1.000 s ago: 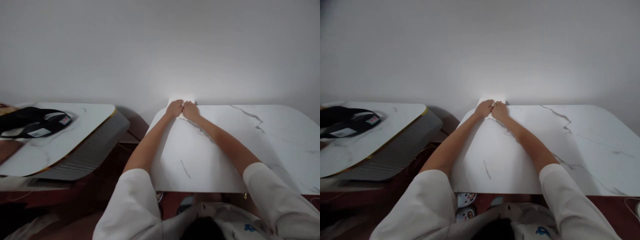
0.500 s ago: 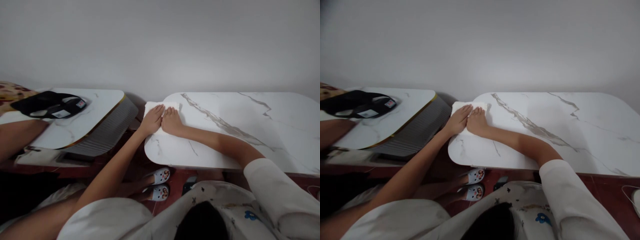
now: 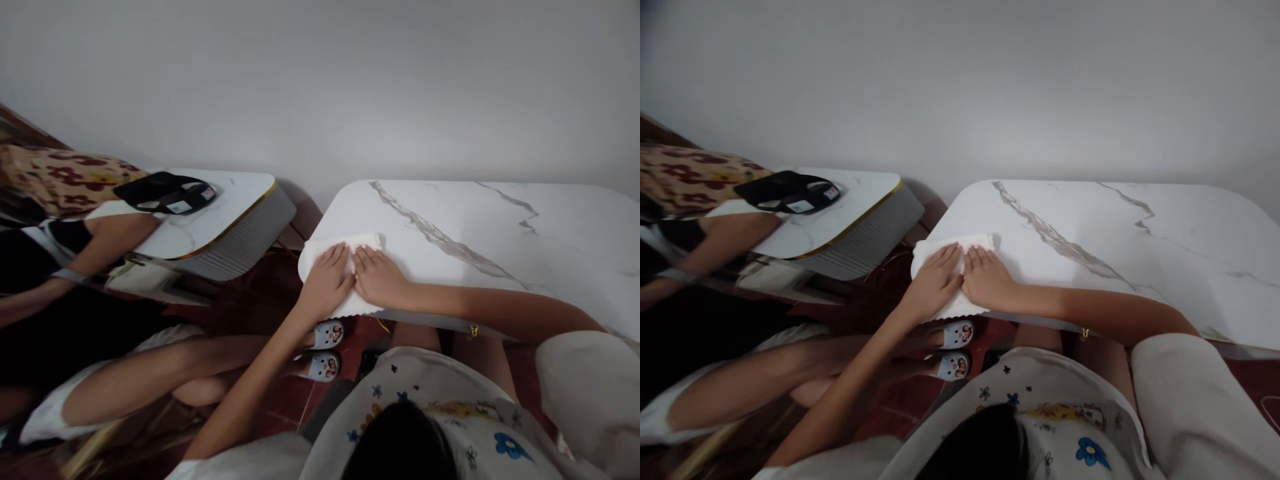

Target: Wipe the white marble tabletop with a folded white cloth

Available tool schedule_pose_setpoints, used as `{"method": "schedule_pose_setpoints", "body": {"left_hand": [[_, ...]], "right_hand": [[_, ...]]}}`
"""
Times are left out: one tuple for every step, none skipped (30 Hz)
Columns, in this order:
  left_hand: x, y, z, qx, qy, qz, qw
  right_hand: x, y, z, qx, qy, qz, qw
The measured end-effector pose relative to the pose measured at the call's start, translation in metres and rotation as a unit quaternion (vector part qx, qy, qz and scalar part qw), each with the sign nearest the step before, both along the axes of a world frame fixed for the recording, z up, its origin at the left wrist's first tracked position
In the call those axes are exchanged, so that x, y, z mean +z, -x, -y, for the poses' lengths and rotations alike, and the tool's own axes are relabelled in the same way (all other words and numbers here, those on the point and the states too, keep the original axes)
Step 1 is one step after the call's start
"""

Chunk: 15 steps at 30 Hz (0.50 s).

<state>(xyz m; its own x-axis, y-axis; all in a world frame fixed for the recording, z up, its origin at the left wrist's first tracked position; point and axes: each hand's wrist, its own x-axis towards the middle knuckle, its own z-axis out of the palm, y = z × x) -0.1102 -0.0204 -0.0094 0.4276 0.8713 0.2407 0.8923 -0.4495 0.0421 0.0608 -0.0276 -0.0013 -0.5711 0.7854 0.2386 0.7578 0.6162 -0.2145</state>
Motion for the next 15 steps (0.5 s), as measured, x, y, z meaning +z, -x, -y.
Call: {"method": "schedule_pose_setpoints", "body": {"left_hand": [[0.001, -0.009, -0.007, 0.001, 0.003, -0.002, 1.0], [0.003, -0.017, -0.017, 0.004, 0.004, -0.003, 1.0], [0.004, -0.024, -0.029, 0.007, 0.002, -0.001, 1.0], [0.005, -0.03, -0.043, 0.01, -0.002, 0.001, 1.0], [0.006, -0.035, -0.057, 0.014, -0.007, 0.004, 1.0], [0.007, -0.038, -0.072, 0.018, -0.012, 0.01, 1.0], [0.008, -0.04, -0.088, 0.018, -0.015, 0.016, 1.0], [0.009, -0.041, -0.103, 0.016, -0.018, 0.023, 0.999], [0.009, -0.04, -0.117, 0.011, -0.019, 0.031, 0.999], [0.01, -0.038, -0.132, 0.004, -0.021, 0.04, 0.999], [0.011, -0.036, -0.145, -0.001, -0.022, 0.049, 0.999], [0.011, -0.034, -0.158, -0.002, -0.025, 0.057, 0.998], [0.011, -0.032, -0.17, 0.003, -0.027, 0.064, 0.998], [0.012, -0.03, -0.182, 0.012, -0.03, 0.068, 0.997], [0.012, -0.029, -0.193, 0.024, -0.031, 0.07, 0.997]], "right_hand": [[-0.002, -0.007, -0.007, -0.002, 0.001, -0.006, 1.0], [-0.004, -0.013, -0.017, -0.005, 0.0, -0.013, 1.0], [-0.005, -0.018, -0.03, -0.007, -0.002, -0.019, 1.0], [-0.007, -0.021, -0.043, -0.01, -0.007, -0.022, 1.0], [-0.008, -0.023, -0.058, -0.014, -0.014, -0.024, 1.0], [-0.009, -0.024, -0.073, -0.018, -0.022, -0.025, 0.999], [-0.01, -0.024, -0.088, -0.021, -0.031, -0.027, 0.999], [-0.01, -0.023, -0.103, -0.024, -0.04, -0.029, 0.998], [-0.011, -0.022, -0.118, -0.029, -0.048, -0.03, 0.998], [-0.011, -0.021, -0.131, -0.035, -0.055, -0.03, 0.997], [-0.011, -0.019, -0.144, -0.042, -0.058, -0.027, 0.997], [-0.012, -0.017, -0.156, -0.049, -0.06, -0.022, 0.997], [-0.012, -0.015, -0.168, -0.057, -0.06, -0.017, 0.996], [-0.012, -0.013, -0.179, -0.063, -0.06, -0.011, 0.996], [-0.012, -0.011, -0.189, -0.066, -0.061, -0.006, 0.996]]}}
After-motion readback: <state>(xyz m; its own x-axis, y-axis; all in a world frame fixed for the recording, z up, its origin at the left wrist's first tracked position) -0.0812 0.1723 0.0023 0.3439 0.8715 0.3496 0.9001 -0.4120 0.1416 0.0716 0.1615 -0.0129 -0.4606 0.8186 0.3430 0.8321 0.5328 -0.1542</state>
